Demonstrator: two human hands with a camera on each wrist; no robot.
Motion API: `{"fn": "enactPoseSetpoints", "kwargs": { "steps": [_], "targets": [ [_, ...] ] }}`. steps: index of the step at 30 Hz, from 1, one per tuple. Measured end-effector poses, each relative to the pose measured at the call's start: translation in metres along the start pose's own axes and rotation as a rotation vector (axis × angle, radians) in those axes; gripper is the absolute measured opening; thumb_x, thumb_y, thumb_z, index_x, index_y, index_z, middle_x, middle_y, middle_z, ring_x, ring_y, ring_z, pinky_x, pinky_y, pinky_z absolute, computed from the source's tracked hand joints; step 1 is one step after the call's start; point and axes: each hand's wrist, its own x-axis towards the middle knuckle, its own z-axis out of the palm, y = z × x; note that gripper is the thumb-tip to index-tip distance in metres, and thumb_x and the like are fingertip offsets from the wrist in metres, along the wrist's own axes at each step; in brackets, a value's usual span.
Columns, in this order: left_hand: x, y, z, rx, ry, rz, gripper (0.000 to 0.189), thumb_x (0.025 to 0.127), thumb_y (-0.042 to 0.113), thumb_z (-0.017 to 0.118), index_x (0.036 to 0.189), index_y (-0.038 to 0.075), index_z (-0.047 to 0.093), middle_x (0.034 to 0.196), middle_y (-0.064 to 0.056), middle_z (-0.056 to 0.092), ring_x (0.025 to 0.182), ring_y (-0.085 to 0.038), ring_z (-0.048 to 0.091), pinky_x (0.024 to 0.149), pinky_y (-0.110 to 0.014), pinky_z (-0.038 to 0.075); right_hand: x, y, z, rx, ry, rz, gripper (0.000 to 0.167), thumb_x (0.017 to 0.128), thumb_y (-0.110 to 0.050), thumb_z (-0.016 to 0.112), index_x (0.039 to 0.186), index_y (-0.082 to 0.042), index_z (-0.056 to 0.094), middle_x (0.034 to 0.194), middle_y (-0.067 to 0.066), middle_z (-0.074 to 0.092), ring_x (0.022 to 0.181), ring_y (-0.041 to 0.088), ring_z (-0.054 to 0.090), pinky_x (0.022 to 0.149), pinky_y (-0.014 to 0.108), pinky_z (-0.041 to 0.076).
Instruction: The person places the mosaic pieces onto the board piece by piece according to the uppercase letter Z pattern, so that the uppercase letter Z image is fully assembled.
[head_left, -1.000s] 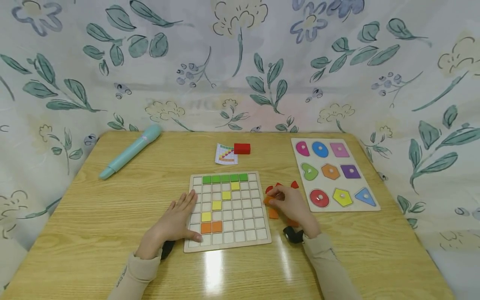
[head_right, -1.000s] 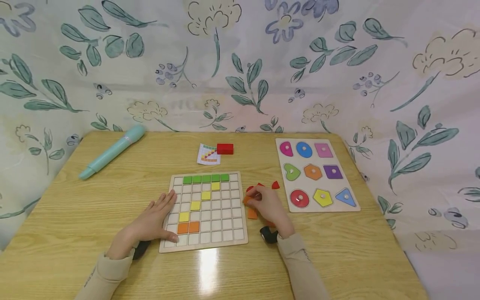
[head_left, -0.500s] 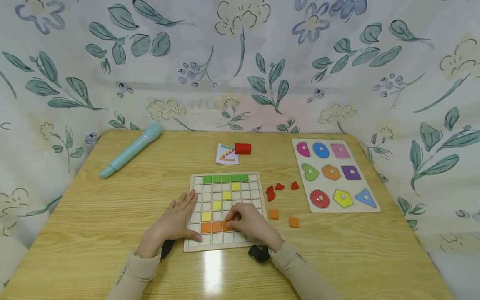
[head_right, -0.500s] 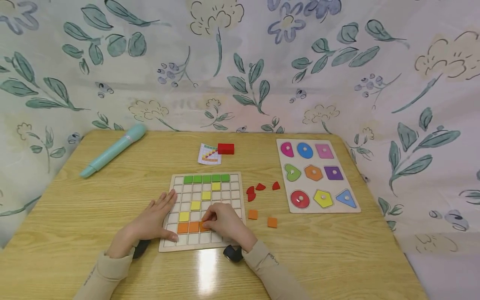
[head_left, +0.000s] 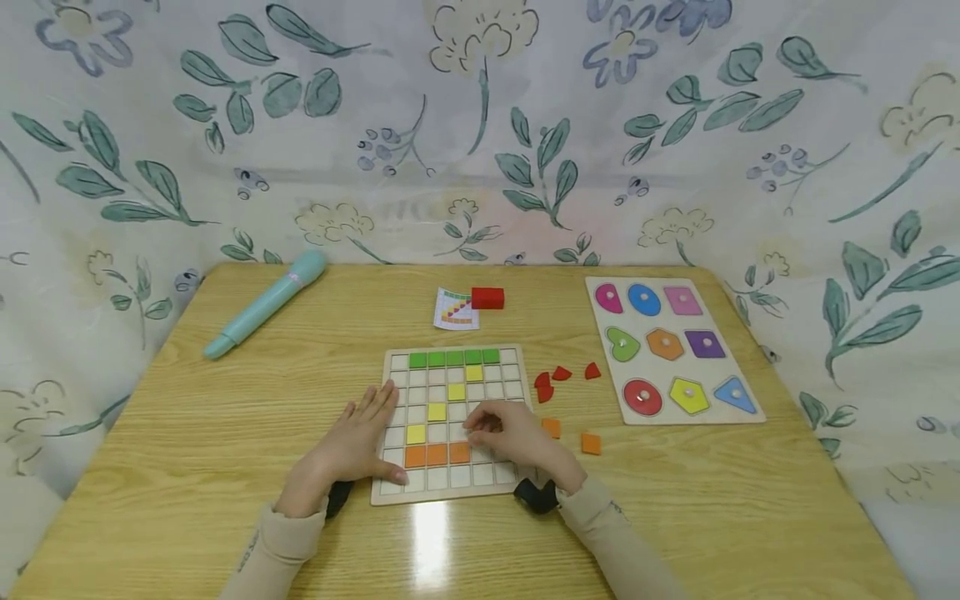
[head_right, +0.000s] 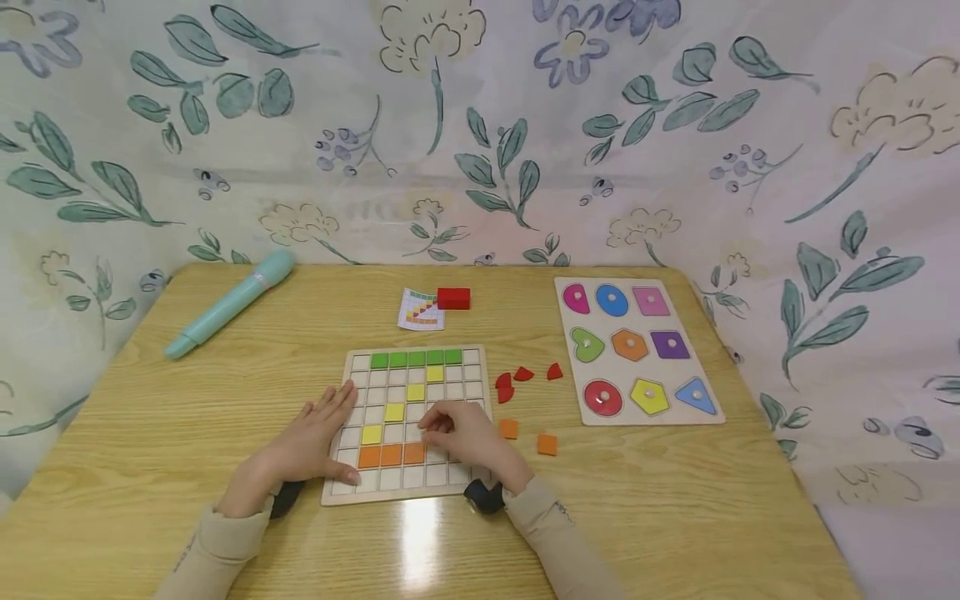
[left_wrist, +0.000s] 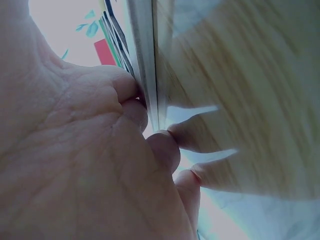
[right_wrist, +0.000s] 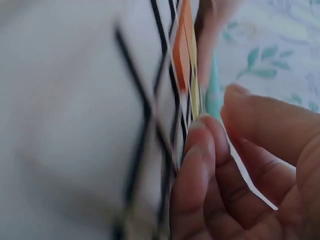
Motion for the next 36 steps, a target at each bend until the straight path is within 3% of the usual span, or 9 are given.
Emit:
{"fn": "enactPoseSetpoints", "kwargs": {
  "steps": [6,11,15,26,36],
  "targets": [
    [0.000,0.000,-0.001,-0.018,0.003,0.006,0.128,0.065,0.052,0.081,0.153,-0.004,0.008,0.162,-0.022,0.001,0.148,-0.046,-0.001,0.116,-0.067,0.004,-0.010,0.017,-0.044,-0.001,0.158,0.110,0.015,0.090,-0.008,0.067,0.104,-0.003,0.068,0.092,0.007,0.068,0.082,0.013,0.059,0.073,0.020,0.049],
    [-0.001,0.003,-0.004,-0.008,0.020,0.021,0.127,0.064,0.050,0.082,0.152,-0.007,0.010,0.161,-0.025,0.004,0.147,-0.048,0.002,0.115,-0.068,0.006,-0.027,0.035,-0.080,-0.069,0.105,0.188,0.024,0.091,-0.009,0.065,0.113,-0.002,0.065,0.099,0.009,0.068,0.090,0.018,0.061,0.079,0.024,0.051],
    [-0.002,0.005,-0.005,0.001,0.009,0.003,0.127,0.065,0.050,0.082,0.153,-0.006,0.009,0.162,-0.023,0.004,0.148,-0.047,0.002,0.116,-0.067,0.006,-0.035,0.039,-0.095,-0.101,0.057,0.208,0.029,0.090,-0.009,0.066,0.118,-0.002,0.063,0.103,0.010,0.067,0.094,0.020,0.061,0.084,0.032,0.053],
    [-0.001,0.002,-0.003,-0.015,0.017,0.017,0.127,0.065,0.053,0.081,0.153,-0.006,0.010,0.162,-0.024,0.003,0.147,-0.048,0.001,0.116,-0.068,0.005,-0.030,0.040,-0.087,-0.100,-0.086,0.138,0.047,0.077,-0.005,0.079,0.120,-0.003,0.060,0.105,0.008,0.064,0.095,0.020,0.059,0.088,0.034,0.053],
    [-0.001,0.003,-0.004,-0.001,0.013,0.002,0.127,0.065,0.050,0.083,0.153,-0.006,0.009,0.162,-0.024,0.003,0.148,-0.048,0.002,0.115,-0.068,0.006,-0.027,0.039,-0.080,-0.215,-0.059,0.028,0.038,0.076,0.007,0.073,0.111,-0.003,0.064,0.099,0.006,0.066,0.094,0.019,0.061,0.086,0.034,0.055]
  ]
}}
